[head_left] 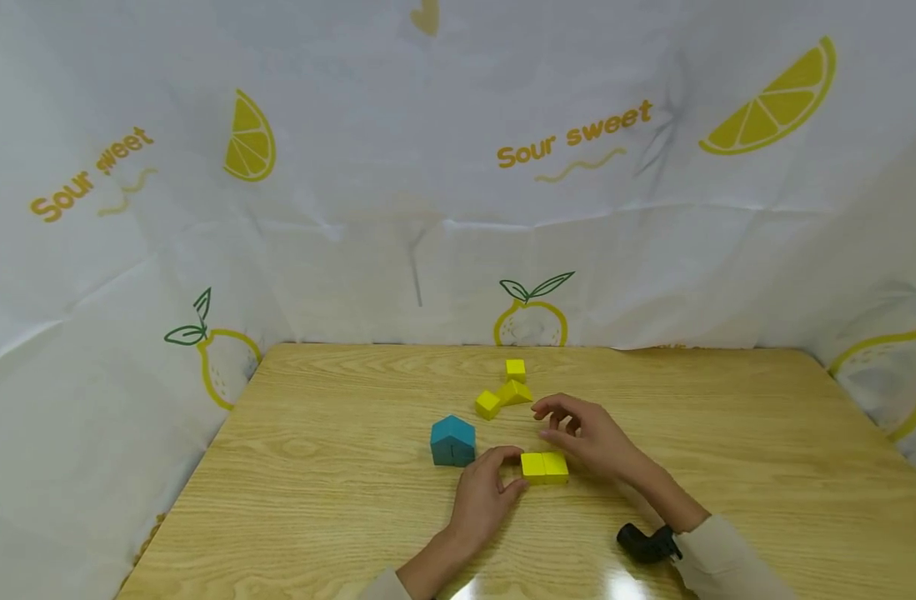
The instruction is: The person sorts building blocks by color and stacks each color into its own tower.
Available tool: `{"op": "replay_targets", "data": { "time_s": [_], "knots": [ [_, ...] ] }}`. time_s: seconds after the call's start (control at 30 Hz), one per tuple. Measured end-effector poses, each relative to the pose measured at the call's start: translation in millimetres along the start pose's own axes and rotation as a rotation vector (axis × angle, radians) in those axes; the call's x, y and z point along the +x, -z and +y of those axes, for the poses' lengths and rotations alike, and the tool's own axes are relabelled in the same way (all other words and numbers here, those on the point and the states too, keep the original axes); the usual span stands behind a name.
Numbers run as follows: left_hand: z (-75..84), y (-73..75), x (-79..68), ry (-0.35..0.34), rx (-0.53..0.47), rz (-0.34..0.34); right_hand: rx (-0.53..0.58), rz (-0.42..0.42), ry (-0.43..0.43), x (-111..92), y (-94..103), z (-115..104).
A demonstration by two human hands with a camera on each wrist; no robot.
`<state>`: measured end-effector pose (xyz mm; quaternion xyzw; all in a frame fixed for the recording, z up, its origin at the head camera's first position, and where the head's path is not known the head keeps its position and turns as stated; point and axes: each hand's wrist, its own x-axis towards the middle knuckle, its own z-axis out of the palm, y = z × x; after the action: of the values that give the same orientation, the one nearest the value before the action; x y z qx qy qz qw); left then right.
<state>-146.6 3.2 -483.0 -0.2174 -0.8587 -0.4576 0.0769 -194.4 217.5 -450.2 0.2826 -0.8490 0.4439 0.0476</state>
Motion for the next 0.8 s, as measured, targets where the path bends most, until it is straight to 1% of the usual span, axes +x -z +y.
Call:
{"op": "replay_targets", "data": {
  "time_s": [0.3,0.57,0.73,0.8],
  "knots": [
    [-1.2,-0.4,-0.2,0.011,0.001,-0.012,-0.030,-0.065,0.053,27.0,-5.6,-3.8],
    [0.7,1.8,-0.4,0.017,-0.007,-0.019,-0.036,-0.110,0.042,46.3,-12.3,-7.8],
    [0.6,1.3,0.0,0.020,-0.013,-0.017,-0.028,-0.141,0.009,52.4,-18.8,-4.2],
    [0.1,0.9,-0.1,0.021,-0.018,-0.019,-0.016,-0.160,0.009,53.2,-21.8,-2.6]
  ]
}}
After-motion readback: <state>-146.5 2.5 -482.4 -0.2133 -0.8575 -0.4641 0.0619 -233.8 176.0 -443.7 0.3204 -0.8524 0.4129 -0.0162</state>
